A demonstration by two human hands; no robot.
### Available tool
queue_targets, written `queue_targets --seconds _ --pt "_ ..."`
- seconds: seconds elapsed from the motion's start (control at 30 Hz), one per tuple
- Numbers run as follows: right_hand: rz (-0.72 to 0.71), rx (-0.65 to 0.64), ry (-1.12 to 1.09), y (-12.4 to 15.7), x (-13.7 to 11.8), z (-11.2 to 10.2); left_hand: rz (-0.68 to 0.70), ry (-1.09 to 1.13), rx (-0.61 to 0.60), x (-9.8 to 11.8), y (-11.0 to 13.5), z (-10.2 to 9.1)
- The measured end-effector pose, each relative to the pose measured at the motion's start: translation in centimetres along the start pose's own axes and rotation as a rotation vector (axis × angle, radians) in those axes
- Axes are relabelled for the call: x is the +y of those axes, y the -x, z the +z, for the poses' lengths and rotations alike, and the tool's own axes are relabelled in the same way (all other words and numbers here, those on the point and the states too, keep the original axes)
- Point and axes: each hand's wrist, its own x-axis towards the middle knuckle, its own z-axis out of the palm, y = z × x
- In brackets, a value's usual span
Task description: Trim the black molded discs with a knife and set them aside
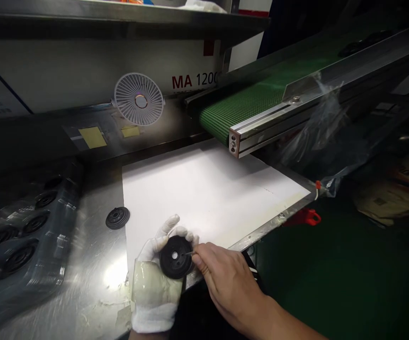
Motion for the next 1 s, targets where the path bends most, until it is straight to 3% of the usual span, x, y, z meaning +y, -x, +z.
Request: queue_targets --seconds 0.23,0.57,0.77,1.0 --pt "0.046 0.032 0.016 0.2 0.1 0.1 0.208 -0.032 0.077 -1.0 -0.3 1.0" --pt "0.068 0.013 -0.046 0.7 0.2 0.1 0.088 0.045 0.087 -1.0 -0.4 1.0" --pt "-0.006 -0.053 -0.071 1.5 -0.1 -0.2 0.125 0.058 0.131 -0.9 -0.6 0.7" --pt "0.025 0.04 0.012 0.8 0.2 -0.5 0.109 0.032 0.089 -1.1 -0.3 1.4"
